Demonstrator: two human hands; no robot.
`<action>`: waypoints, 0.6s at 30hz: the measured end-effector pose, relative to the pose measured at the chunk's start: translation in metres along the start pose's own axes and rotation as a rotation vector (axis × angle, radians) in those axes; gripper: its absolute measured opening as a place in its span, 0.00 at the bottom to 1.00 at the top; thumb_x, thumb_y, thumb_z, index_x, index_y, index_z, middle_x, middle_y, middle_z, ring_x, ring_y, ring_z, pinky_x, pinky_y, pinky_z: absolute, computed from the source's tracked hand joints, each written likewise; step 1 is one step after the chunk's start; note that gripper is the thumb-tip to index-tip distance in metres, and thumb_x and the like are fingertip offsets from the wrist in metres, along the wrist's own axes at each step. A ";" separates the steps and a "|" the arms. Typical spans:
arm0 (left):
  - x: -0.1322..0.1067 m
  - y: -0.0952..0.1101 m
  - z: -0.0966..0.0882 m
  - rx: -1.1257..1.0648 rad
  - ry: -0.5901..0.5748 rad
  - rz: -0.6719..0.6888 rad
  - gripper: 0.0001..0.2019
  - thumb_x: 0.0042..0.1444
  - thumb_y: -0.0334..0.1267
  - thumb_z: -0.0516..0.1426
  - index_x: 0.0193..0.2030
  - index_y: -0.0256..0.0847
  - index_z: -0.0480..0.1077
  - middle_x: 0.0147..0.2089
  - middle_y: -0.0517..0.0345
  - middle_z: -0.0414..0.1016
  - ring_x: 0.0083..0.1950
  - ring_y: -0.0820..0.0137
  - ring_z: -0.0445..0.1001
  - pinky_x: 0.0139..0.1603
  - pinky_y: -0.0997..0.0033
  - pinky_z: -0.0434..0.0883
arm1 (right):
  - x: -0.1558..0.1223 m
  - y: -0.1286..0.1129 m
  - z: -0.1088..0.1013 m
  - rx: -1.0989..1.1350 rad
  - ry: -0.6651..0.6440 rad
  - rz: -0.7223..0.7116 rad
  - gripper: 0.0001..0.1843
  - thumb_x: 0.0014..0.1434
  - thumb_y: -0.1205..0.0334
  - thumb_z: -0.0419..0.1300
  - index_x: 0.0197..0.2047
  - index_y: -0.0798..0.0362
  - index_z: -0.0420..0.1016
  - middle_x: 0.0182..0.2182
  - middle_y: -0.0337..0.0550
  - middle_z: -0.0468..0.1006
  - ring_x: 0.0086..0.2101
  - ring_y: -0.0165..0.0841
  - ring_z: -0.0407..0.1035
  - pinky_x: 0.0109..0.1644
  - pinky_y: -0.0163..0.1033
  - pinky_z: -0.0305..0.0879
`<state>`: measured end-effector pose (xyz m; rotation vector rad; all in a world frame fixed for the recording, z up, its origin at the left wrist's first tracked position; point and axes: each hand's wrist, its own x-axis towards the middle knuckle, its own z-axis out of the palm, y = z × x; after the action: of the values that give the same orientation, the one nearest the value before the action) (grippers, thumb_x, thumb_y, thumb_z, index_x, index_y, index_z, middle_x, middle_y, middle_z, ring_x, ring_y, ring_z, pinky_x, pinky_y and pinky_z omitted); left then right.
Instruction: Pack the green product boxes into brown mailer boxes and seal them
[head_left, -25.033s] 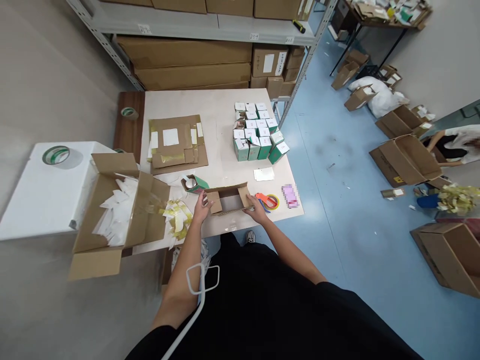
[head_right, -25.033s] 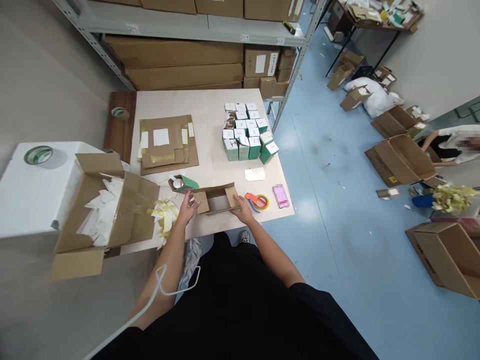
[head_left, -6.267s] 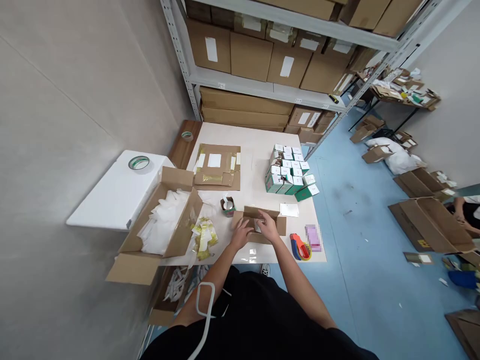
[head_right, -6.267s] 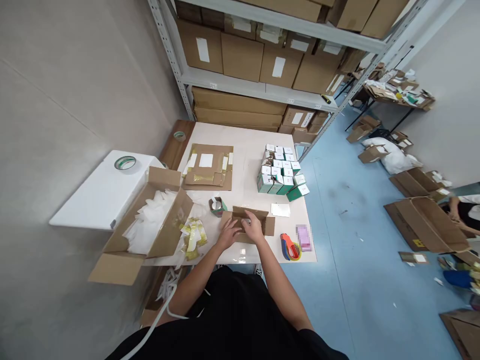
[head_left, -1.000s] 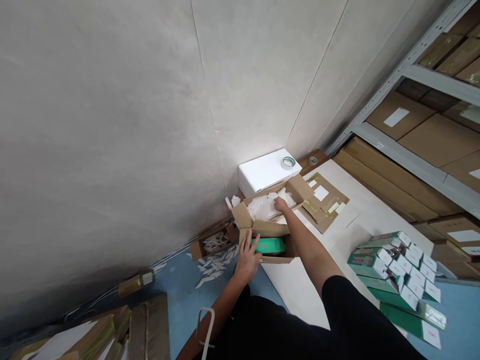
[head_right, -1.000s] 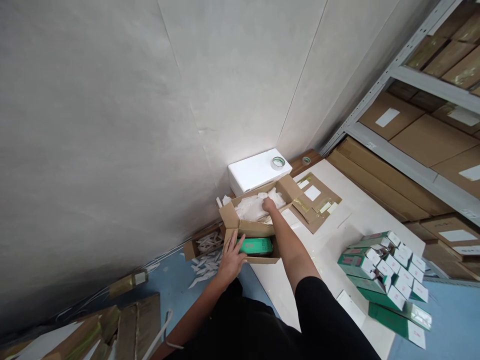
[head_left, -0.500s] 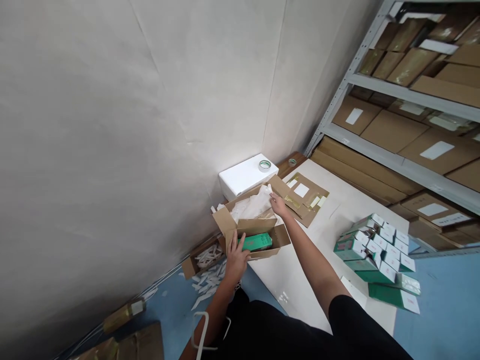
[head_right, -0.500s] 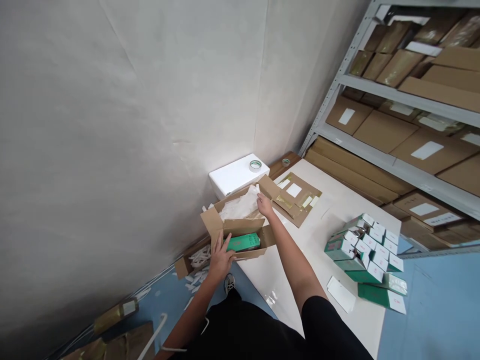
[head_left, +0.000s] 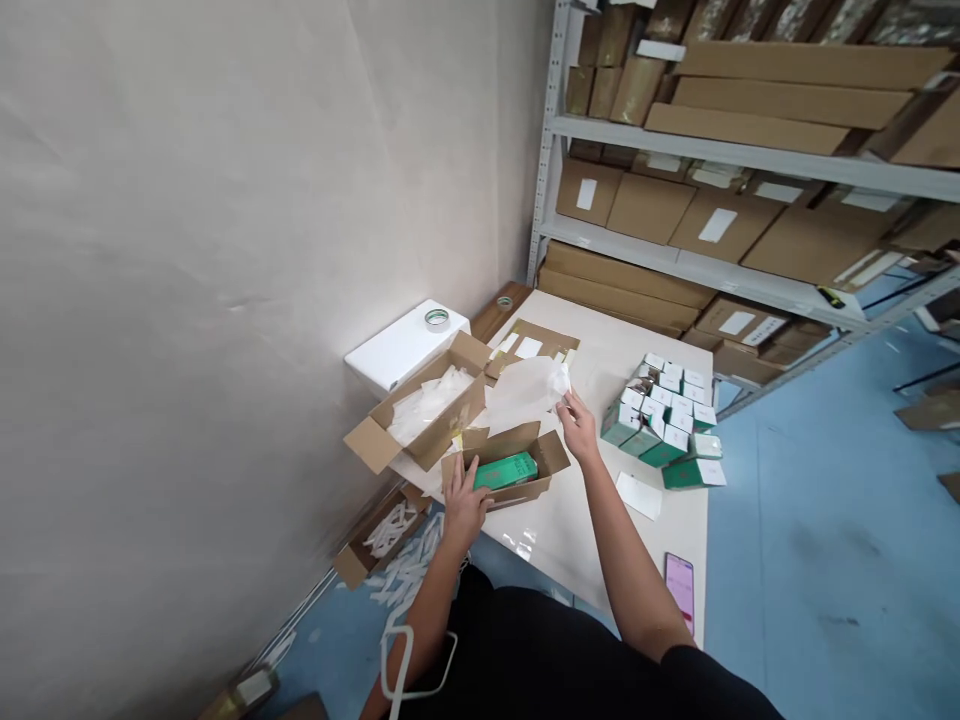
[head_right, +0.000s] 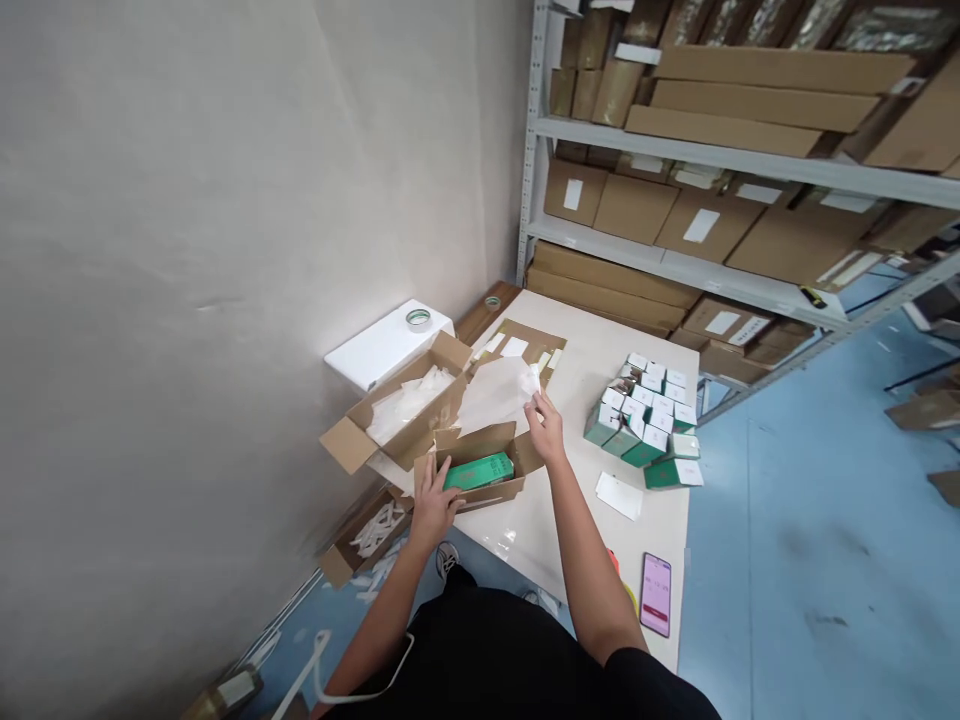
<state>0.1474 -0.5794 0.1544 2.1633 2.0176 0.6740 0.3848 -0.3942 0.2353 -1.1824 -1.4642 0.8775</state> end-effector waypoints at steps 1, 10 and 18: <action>0.001 0.008 0.003 -0.006 -0.012 0.012 0.07 0.62 0.36 0.62 0.34 0.43 0.82 0.78 0.49 0.61 0.82 0.40 0.42 0.72 0.29 0.62 | -0.009 0.000 -0.017 -0.027 0.044 -0.017 0.34 0.65 0.35 0.60 0.61 0.53 0.81 0.66 0.57 0.74 0.67 0.51 0.66 0.67 0.57 0.69; 0.018 0.065 0.042 -0.081 -0.154 0.112 0.05 0.61 0.36 0.63 0.38 0.44 0.83 0.79 0.52 0.58 0.83 0.40 0.40 0.74 0.30 0.59 | -0.082 0.026 -0.106 -0.388 0.383 -0.109 0.17 0.67 0.50 0.58 0.48 0.51 0.83 0.53 0.56 0.83 0.55 0.47 0.77 0.65 0.55 0.71; 0.047 0.076 0.060 -0.187 -0.256 0.298 0.10 0.61 0.33 0.60 0.44 0.43 0.83 0.81 0.55 0.52 0.83 0.43 0.34 0.77 0.32 0.54 | -0.120 0.068 -0.068 -0.648 0.144 0.305 0.22 0.67 0.62 0.53 0.62 0.51 0.72 0.52 0.52 0.80 0.53 0.46 0.74 0.57 0.47 0.71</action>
<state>0.2412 -0.5288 0.1406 2.3202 1.4647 0.5560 0.4666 -0.4963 0.1552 -1.9443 -1.5176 0.4992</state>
